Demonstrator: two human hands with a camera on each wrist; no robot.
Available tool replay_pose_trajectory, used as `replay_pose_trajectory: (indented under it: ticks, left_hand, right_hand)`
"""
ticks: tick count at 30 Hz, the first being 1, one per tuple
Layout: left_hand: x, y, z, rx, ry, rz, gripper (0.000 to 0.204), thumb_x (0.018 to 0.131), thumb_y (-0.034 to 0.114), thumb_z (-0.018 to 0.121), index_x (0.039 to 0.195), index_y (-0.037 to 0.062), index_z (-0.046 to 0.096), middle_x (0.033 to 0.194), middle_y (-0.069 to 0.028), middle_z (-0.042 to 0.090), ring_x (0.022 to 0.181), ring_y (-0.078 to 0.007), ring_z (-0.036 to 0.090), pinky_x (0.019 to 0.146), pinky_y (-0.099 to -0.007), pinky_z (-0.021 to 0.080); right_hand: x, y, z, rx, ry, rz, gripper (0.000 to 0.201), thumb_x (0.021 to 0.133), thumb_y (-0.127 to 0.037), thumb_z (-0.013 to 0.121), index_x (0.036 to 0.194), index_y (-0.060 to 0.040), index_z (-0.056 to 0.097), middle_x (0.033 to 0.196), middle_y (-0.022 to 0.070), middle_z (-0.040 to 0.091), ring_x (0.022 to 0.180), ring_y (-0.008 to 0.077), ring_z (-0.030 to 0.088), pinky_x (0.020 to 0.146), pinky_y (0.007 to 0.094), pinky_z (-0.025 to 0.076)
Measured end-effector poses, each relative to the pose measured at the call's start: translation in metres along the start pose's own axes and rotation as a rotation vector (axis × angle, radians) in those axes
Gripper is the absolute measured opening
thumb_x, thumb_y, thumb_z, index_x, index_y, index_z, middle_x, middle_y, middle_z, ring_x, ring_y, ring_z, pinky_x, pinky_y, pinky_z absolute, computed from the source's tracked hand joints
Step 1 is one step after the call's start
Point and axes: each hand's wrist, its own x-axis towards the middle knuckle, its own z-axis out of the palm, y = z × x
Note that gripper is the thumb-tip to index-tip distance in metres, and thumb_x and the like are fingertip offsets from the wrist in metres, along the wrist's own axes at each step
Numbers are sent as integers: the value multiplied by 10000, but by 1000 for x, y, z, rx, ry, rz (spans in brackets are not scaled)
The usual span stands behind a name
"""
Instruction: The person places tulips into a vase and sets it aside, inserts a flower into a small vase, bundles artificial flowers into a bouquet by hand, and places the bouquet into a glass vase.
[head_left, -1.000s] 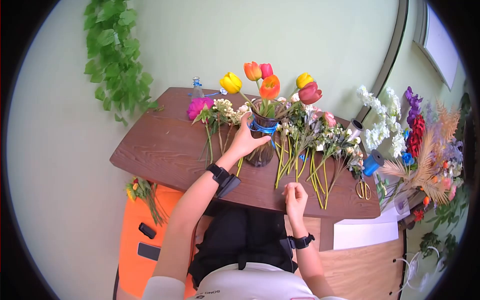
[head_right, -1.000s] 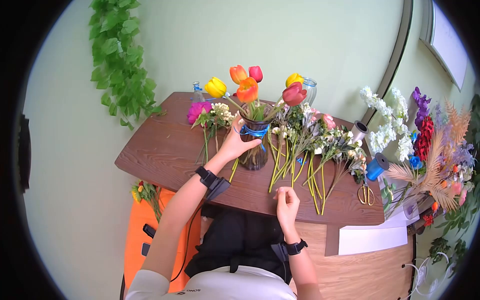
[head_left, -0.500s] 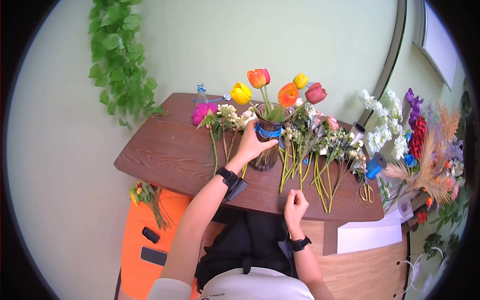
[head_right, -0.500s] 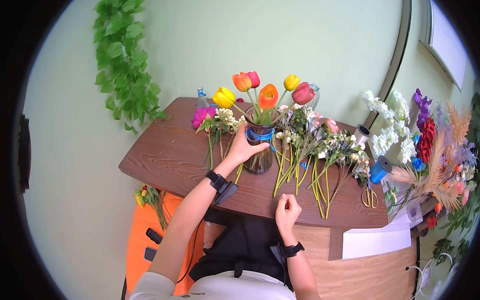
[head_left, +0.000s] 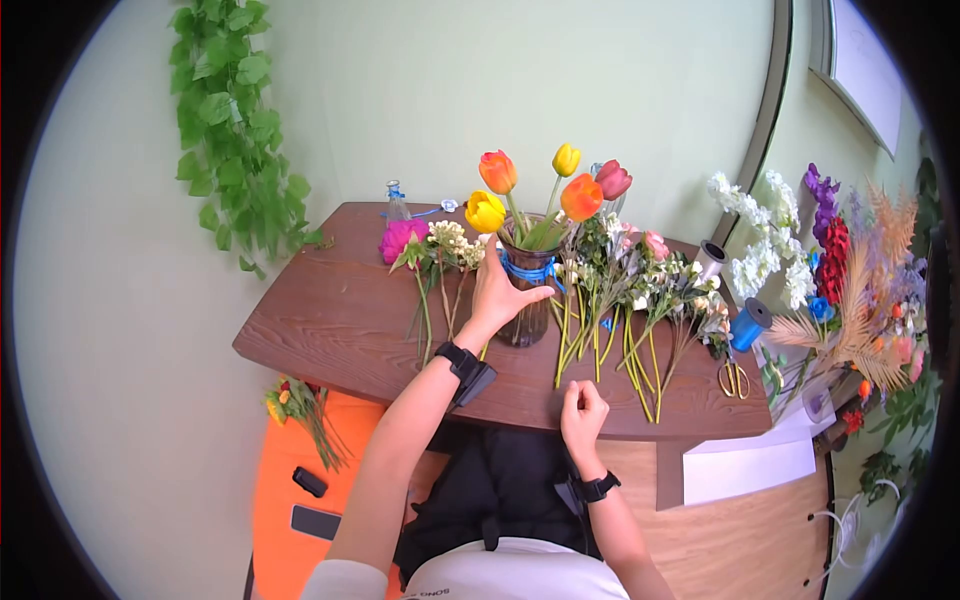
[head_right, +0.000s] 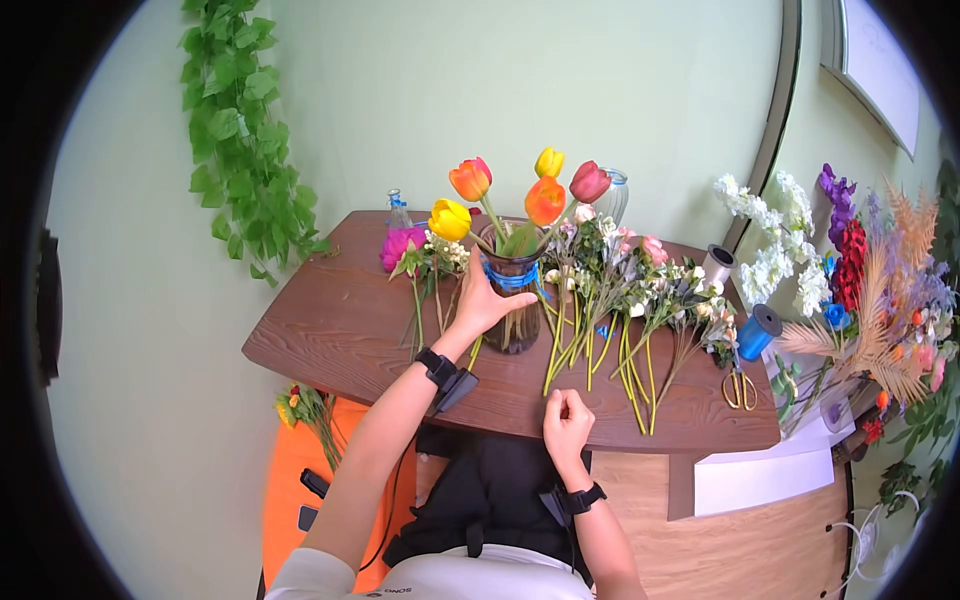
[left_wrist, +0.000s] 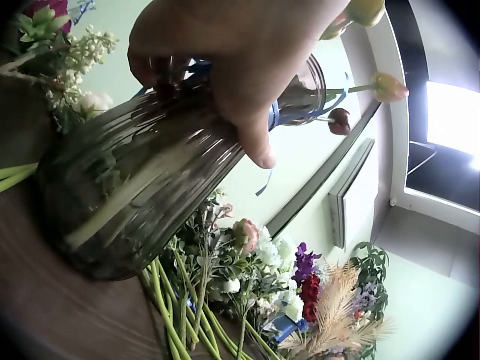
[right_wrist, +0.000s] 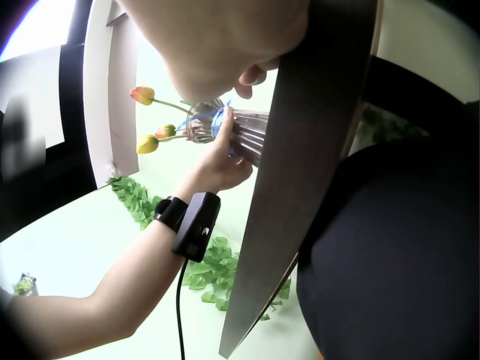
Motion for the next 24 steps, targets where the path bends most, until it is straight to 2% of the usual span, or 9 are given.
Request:
replay_pose_trajectory:
  ticks: [3,7,8,9,11,17,19,21,24]
  left_hand:
    - [1,9,-5,54,-18,-13,1152,475,460,781,1283,-31,124,1189,-260,391,1090,-376,409,885,-407,374]
    - [6,-9,6,-43,6,107,1098,499,460,772,1271,-7,146,1118,-232,466,1016,-373,474,842,-406,406]
    - [8,-5,-1,-204,-161,21,934,571,276,786,1217,-65,204,1206,-191,398,1110,-259,423,932,-356,341]
    - [12,-8,-5,-205,-162,24,934,571,276,786,1217,-65,204,1206,-191,398,1110,-259,423,932,-356,341]
    - [16,-10,-14,-148,-395,11,862,590,245,769,1195,-64,238,1219,-195,382,1119,-251,418,937,-346,336]
    - [22,-14,-27,-379,-527,-51,834,622,270,741,1235,-47,272,1186,-148,447,1117,-222,418,972,-313,294]
    - [33,-35,-23,-368,-746,37,810,622,271,743,1235,-20,300,1234,-136,399,1147,-206,384,974,-305,289]
    - [33,-35,-22,-368,-718,48,782,610,257,751,1221,2,334,1242,-118,385,1151,-197,373,977,-304,283]
    - [28,-19,-18,-419,-479,187,790,577,232,771,1196,-3,341,1198,-117,419,1126,-199,386,970,-312,284]
  right_hand:
    - [1,3,1,-27,-26,-28,224,794,-94,537,608,9,466,454,55,375,426,92,350,416,267,308]
    - [3,3,-1,-32,-47,18,205,790,-96,543,623,9,490,455,66,393,423,102,364,419,268,317]
    - [3,3,-1,-31,-53,29,196,791,-97,544,631,8,500,456,61,396,425,93,361,417,265,315]
    - [4,3,0,-30,-49,28,196,791,-97,544,631,8,500,456,61,396,425,93,361,417,265,315]
    - [4,3,-1,-14,-90,76,226,813,-128,529,632,4,498,472,8,373,469,47,332,424,241,282]
    - [5,9,0,0,-148,112,191,804,-106,541,645,0,530,443,13,382,433,42,335,402,234,284]
    - [4,13,1,11,-151,105,194,807,-106,538,643,-3,535,442,4,386,435,36,336,403,227,280]
    - [4,14,2,34,-146,103,194,807,-104,538,641,-4,536,442,3,387,434,35,339,404,224,280]
    - [4,15,3,31,-171,120,191,806,-101,538,639,-7,539,445,3,393,431,37,343,405,220,279]
